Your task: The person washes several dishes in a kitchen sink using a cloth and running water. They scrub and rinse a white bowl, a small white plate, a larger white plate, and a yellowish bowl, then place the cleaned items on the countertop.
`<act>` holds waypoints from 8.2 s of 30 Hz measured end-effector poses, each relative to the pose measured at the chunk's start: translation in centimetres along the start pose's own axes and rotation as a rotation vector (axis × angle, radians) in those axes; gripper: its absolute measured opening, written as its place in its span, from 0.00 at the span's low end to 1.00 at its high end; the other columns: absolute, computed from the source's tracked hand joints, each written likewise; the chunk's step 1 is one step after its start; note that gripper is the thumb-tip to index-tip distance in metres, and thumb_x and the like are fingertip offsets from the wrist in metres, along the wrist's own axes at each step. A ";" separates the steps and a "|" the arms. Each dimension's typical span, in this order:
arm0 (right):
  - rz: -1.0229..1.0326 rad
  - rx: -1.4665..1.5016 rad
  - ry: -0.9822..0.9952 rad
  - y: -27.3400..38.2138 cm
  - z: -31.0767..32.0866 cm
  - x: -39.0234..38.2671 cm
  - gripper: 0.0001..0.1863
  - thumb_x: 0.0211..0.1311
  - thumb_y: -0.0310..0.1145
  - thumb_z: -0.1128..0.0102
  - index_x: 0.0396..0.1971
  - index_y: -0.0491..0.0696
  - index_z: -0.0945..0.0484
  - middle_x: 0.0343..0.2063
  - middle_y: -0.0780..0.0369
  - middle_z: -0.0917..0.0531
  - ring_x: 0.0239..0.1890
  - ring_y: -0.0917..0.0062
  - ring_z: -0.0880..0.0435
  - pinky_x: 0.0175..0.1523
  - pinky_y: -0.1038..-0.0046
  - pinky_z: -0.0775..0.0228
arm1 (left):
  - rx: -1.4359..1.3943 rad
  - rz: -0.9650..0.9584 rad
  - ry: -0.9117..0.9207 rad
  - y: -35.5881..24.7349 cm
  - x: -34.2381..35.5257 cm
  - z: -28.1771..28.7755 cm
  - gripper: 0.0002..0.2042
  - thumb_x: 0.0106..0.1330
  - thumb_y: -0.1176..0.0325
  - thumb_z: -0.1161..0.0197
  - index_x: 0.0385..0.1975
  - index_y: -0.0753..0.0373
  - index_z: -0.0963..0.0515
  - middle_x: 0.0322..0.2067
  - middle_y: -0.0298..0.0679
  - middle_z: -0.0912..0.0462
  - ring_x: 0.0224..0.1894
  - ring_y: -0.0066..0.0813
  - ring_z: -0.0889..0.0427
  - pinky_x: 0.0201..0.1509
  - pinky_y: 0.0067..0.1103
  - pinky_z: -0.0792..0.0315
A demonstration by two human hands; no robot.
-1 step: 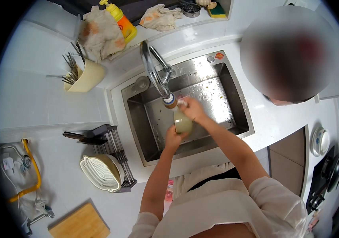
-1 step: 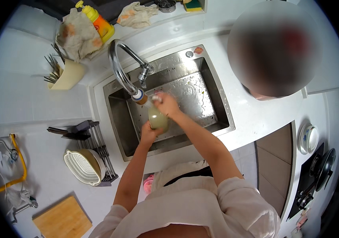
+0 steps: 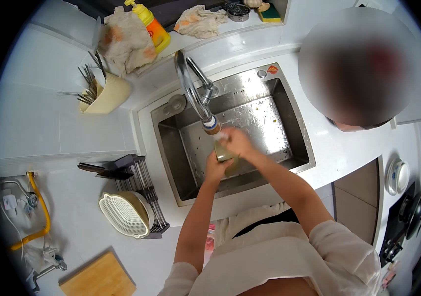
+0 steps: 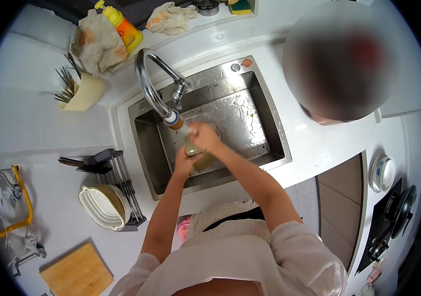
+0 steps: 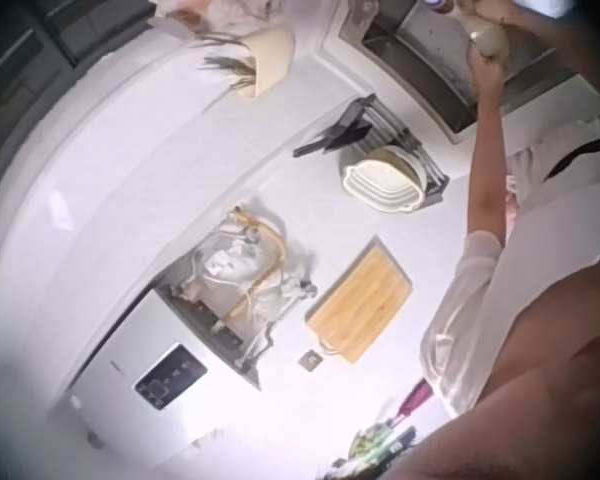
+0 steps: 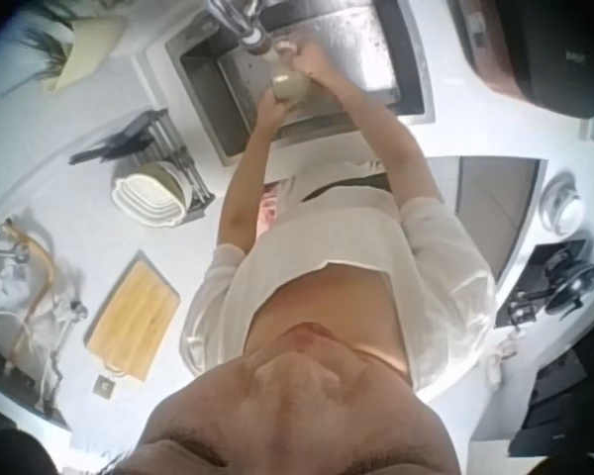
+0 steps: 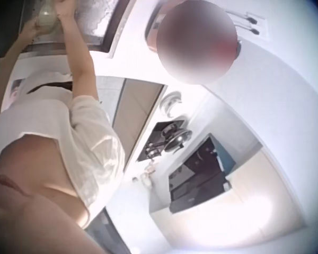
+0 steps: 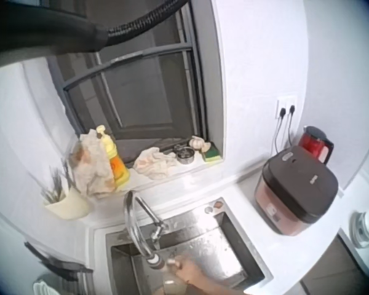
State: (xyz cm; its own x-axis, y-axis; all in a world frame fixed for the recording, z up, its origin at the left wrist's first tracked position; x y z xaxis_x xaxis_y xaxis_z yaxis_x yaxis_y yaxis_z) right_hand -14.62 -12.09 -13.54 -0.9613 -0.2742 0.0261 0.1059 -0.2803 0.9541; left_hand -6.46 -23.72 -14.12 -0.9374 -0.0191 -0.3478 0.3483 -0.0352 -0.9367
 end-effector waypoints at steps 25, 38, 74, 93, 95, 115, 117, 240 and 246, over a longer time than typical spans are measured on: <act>0.029 -0.181 -0.218 3.0 -0.9 -1.8 0.19 0.50 0.33 0.49 0.43 0.41 0.29 0.35 0.50 0.24 0.40 0.55 0.25 0.45 0.62 0.33 | -0.001 -0.089 -0.084 -1.5 -0.1 -0.6 0.11 0.50 0.82 0.40 0.33 0.65 0.26 0.30 0.31 0.22 0.33 0.17 0.26 0.38 0.18 0.31; 0.140 -0.317 -0.183 2.8 -3.4 -1.9 0.13 0.48 0.36 0.47 0.30 0.43 0.23 0.35 0.50 0.25 0.33 0.54 0.24 0.40 0.59 0.32 | 0.007 -0.081 -0.061 -1.6 0.5 0.9 0.18 0.46 0.84 0.37 0.38 0.65 0.29 0.33 0.32 0.22 0.36 0.16 0.26 0.41 0.17 0.31; -0.016 0.358 -0.097 -0.1 -2.6 -2.8 0.19 0.51 0.28 0.43 0.45 0.43 0.30 0.41 0.56 0.25 0.44 0.69 0.25 0.49 0.74 0.36 | -0.213 0.265 0.162 1.6 0.9 4.7 0.24 0.53 0.81 0.42 0.51 0.62 0.37 0.47 0.38 0.30 0.47 0.31 0.27 0.50 0.27 0.32; 0.431 -0.149 -0.217 5.0 -3.8 -3.9 0.19 0.48 0.41 0.45 0.39 0.48 0.25 0.43 0.53 0.25 0.48 0.58 0.30 0.51 0.61 0.39 | -0.055 0.003 0.009 0.0 -0.1 2.7 0.12 0.50 0.81 0.41 0.35 0.63 0.26 0.33 0.29 0.24 0.35 0.16 0.29 0.36 0.17 0.32; 0.291 -0.283 -0.078 5.0 -3.2 -2.7 0.20 0.48 0.39 0.45 0.41 0.45 0.26 0.42 0.54 0.24 0.46 0.56 0.28 0.50 0.61 0.39 | -0.075 0.047 0.010 -0.4 -1.1 2.6 0.12 0.50 0.83 0.41 0.35 0.64 0.26 0.32 0.29 0.24 0.35 0.15 0.29 0.36 0.16 0.32; -0.278 -0.048 0.204 1.7 -1.2 2.0 0.19 0.45 0.37 0.45 0.39 0.44 0.24 0.35 0.49 0.22 0.36 0.58 0.22 0.40 0.66 0.31 | -0.635 0.446 0.134 -1.8 -0.9 0.9 0.21 0.51 0.79 0.41 0.47 0.65 0.33 0.40 0.40 0.25 0.40 0.34 0.23 0.45 0.29 0.29; -0.211 0.001 0.176 1.5 -1.4 1.0 0.18 0.45 0.35 0.45 0.39 0.46 0.24 0.33 0.49 0.21 0.34 0.58 0.22 0.39 0.66 0.31 | -0.759 0.585 0.114 -2.4 0.2 1.9 0.19 0.50 0.78 0.42 0.45 0.66 0.32 0.39 0.41 0.25 0.39 0.35 0.23 0.43 0.29 0.28; -0.359 0.625 -0.029 -2.8 3.8 -3.7 0.14 0.46 0.27 0.35 0.35 0.47 0.26 0.31 0.65 0.21 0.33 0.77 0.22 0.37 0.76 0.28 | -0.128 0.457 -0.196 2.5 3.6 6.0 0.31 0.61 0.40 0.55 0.50 0.63 0.32 0.42 0.42 0.26 0.40 0.36 0.25 0.43 0.32 0.28; 0.366 -0.174 0.260 1.7 2.6 -5.1 0.15 0.37 0.22 0.38 0.31 0.52 0.23 0.31 0.63 0.23 0.38 0.66 0.24 0.41 0.70 0.31 | -0.366 0.711 0.215 -3.3 3.1 5.1 0.31 0.58 0.46 0.48 0.52 0.65 0.39 0.45 0.47 0.29 0.43 0.40 0.24 0.42 0.34 0.26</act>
State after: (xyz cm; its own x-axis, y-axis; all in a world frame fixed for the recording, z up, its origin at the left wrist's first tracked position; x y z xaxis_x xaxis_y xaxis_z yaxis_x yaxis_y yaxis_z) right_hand -10.22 -8.73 -11.29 -0.7599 -0.5983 0.2542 0.4876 -0.2661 0.8315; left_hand -10.53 -28.73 -11.91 -0.4875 0.2783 -0.8276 0.8695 0.2411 -0.4311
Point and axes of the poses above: each hand's wrist, its own x-axis towards the middle knuckle, its own z-axis out of the back of the hand, y = z × x, the point moved 2 cm from there along x, towards the middle knuckle
